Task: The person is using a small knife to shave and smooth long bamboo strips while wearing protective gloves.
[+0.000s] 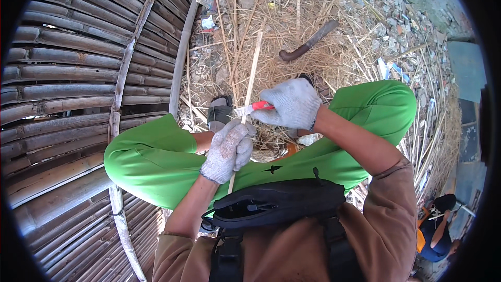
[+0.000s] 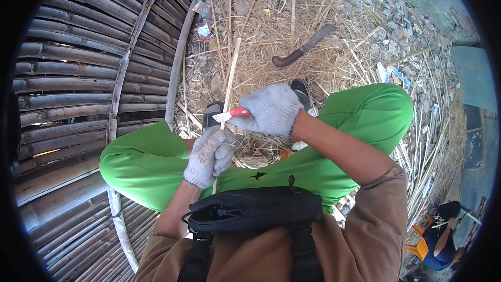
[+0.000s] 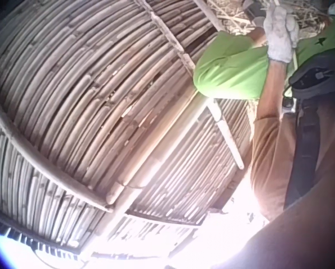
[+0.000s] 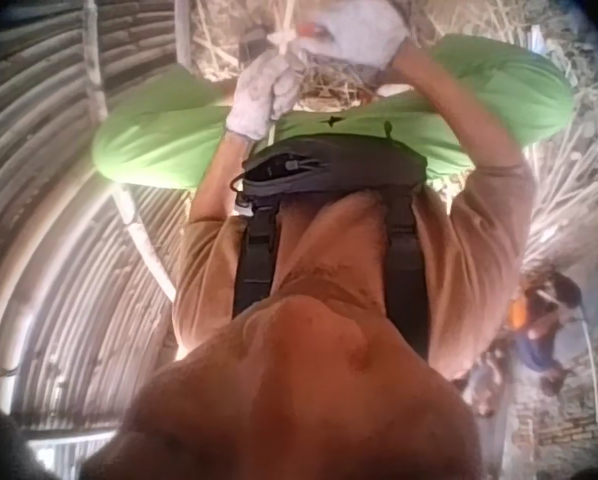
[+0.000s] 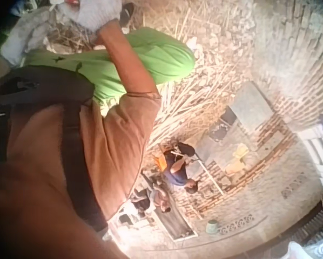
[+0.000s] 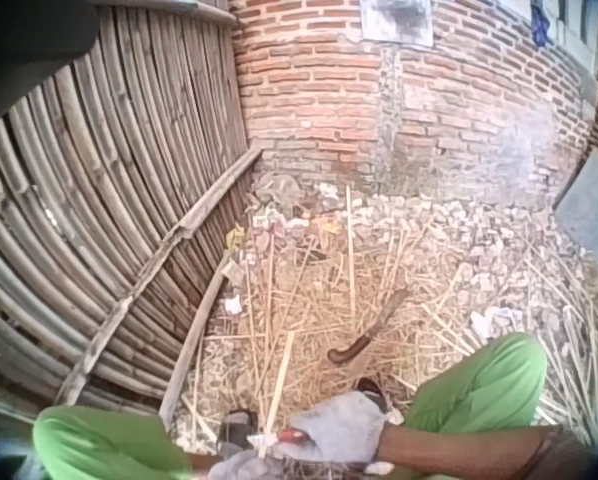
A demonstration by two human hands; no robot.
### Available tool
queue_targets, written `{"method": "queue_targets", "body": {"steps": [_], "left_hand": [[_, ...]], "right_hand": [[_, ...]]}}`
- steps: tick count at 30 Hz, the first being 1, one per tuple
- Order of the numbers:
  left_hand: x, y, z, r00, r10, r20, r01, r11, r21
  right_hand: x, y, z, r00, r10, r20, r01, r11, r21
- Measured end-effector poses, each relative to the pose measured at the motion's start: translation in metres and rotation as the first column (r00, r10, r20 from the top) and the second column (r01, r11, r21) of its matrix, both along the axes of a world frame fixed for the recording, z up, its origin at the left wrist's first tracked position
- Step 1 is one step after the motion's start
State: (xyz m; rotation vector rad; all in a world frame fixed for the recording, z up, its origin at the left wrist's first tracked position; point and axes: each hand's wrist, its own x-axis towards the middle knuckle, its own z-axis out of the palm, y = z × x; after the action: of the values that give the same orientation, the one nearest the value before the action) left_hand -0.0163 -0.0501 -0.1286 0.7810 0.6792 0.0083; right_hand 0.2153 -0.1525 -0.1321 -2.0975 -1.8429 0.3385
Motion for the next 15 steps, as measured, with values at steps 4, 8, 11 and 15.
{"method": "queue_targets", "body": {"steps": [4,8,11,15], "left_hand": [[0.000,0.004,0.003,0.999,0.049,0.020,-0.048,0.998,-0.038],[-0.019,-0.010,0.003,0.998,-0.045,0.051,0.050,0.995,-0.087],[-0.029,-0.018,-0.004,0.994,-0.107,0.027,0.109,0.990,-0.084],[-0.017,-0.002,-0.003,0.992,0.024,0.123,-0.003,0.987,-0.163]], "right_hand": [[0.018,0.011,0.006,0.996,0.045,0.083,-0.056,0.990,0.130],[0.139,0.019,0.023,0.797,-0.603,-0.020,0.603,0.798,-0.008],[0.237,-0.017,0.025,0.636,-0.771,0.021,0.749,0.624,0.223],[0.165,-0.010,0.034,0.675,-0.724,-0.142,0.724,0.687,-0.055]]}}
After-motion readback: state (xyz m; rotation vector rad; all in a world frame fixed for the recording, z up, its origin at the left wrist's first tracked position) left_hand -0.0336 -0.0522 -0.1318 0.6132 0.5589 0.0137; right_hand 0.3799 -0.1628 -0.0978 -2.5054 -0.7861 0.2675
